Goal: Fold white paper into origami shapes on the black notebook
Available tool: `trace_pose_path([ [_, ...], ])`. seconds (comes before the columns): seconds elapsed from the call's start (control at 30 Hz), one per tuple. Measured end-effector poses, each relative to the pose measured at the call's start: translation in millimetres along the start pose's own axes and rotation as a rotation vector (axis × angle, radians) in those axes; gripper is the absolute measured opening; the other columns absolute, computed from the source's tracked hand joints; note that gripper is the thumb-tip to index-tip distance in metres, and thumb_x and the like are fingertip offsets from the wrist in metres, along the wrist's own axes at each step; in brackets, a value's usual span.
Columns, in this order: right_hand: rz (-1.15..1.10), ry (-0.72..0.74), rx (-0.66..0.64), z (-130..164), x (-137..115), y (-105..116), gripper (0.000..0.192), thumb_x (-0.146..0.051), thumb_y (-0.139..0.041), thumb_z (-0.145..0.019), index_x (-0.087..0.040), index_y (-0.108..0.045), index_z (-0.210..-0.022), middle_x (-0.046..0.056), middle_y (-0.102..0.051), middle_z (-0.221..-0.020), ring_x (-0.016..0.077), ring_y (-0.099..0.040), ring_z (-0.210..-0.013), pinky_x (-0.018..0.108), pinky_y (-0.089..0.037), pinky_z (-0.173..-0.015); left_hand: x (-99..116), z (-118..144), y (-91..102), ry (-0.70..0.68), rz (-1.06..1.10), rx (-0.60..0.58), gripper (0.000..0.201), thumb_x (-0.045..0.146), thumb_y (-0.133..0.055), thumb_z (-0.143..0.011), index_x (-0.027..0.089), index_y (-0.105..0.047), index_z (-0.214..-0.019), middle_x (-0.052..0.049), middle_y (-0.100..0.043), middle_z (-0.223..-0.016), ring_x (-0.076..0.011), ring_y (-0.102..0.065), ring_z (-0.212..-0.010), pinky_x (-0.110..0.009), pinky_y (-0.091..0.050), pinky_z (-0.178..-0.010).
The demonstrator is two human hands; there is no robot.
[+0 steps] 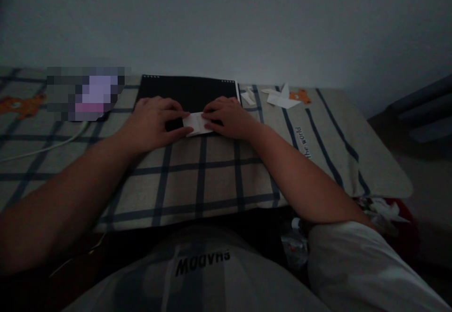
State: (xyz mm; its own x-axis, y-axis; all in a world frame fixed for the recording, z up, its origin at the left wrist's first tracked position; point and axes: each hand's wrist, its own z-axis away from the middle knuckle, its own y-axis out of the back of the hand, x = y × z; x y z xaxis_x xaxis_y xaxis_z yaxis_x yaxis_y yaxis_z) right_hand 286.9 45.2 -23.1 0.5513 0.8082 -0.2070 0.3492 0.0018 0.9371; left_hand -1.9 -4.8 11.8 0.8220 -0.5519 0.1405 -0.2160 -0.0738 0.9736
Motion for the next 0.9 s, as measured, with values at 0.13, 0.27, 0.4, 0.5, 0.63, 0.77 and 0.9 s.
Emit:
trace_pose_path([
  [0.13,0.0,-0.003,-0.008,1,-2,1,0.046,-0.038,-0.059,-0.113,-0.023,-0.084,-0.149,0.016,-0.079,-0.155,0.0391,-0.066,-0.147,0.058,-0.042,-0.118,-6,-4,-8.8,-0.21,0.113,-0.039,0.065,0.062,-0.052,-0.11,0.02,-0.081,-0.151,-0.017,-0.077,-0.157,-0.0405,-0.07,-0.146,-0.059,-0.05,-0.125],
  [0.27,-0.025,-0.032,-0.033,2,-1,4,0.048,-0.036,-0.058,-0.114,-0.024,-0.079,-0.156,0.014,-0.077,-0.161,0.0394,-0.062,-0.157,0.062,-0.043,-0.125,-9,-6,-12.5,-0.267,0.155,-0.092,0.066,0.058,-0.05,-0.111,0.016,-0.081,-0.151,-0.017,-0.079,-0.156,-0.0387,-0.07,-0.149,-0.055,-0.052,-0.13],
  [0.4,-0.038,-0.05,-0.06,3,7,5,0.048,-0.037,-0.057,-0.115,-0.025,-0.079,-0.156,0.014,-0.074,-0.166,0.0401,-0.06,-0.162,0.066,-0.045,-0.126,-6,-6,-11.4,-0.237,0.116,-0.097,0.061,0.057,-0.05,-0.112,0.02,-0.083,-0.148,-0.015,-0.08,-0.156,-0.0389,-0.071,-0.149,-0.057,-0.054,-0.129],
  [0.5,-0.064,0.003,-0.038,3,20,2,0.043,-0.041,-0.063,-0.113,-0.028,-0.085,-0.148,0.011,-0.076,-0.164,0.0396,-0.064,-0.157,0.065,-0.046,-0.128,-3,-6,-11.6,-0.212,0.116,-0.09,0.057,0.053,-0.046,-0.115,0.022,-0.086,-0.143,-0.013,-0.082,-0.153,-0.0373,-0.073,-0.147,-0.057,-0.055,-0.127],
  [0.63,-0.091,0.073,0.047,1,29,0,0.034,-0.043,-0.067,-0.112,-0.031,-0.092,-0.131,0.008,-0.082,-0.152,0.0365,-0.071,-0.143,0.061,-0.051,-0.123,0,-7,-16.8,-0.172,0.122,-0.027,0.053,0.047,-0.045,-0.117,0.023,-0.09,-0.133,-0.012,-0.085,-0.147,-0.0371,-0.077,-0.142,-0.058,-0.058,-0.122],
  [0.77,-0.095,0.102,0.034,-3,16,-2,0.033,-0.035,-0.064,-0.114,-0.027,-0.093,-0.127,0.012,-0.085,-0.143,0.0341,-0.073,-0.136,0.056,-0.052,-0.119,0,-9,-23.9,-0.171,0.112,0.019,0.045,0.043,-0.055,-0.114,0.022,-0.091,-0.132,-0.012,-0.086,-0.145,-0.0363,-0.079,-0.135,-0.056,-0.06,-0.118],
  [0.9,-0.107,0.099,0.006,-4,2,-3,0.035,-0.031,-0.061,-0.115,-0.024,-0.091,-0.131,0.014,-0.084,-0.143,0.0314,-0.075,-0.132,0.052,-0.055,-0.116,-1,-9,-26.5,-0.186,0.132,0.023,0.045,0.043,-0.058,-0.113,0.021,-0.088,-0.139,-0.014,-0.084,-0.148,-0.0372,-0.078,-0.137,-0.057,-0.059,-0.119],
])
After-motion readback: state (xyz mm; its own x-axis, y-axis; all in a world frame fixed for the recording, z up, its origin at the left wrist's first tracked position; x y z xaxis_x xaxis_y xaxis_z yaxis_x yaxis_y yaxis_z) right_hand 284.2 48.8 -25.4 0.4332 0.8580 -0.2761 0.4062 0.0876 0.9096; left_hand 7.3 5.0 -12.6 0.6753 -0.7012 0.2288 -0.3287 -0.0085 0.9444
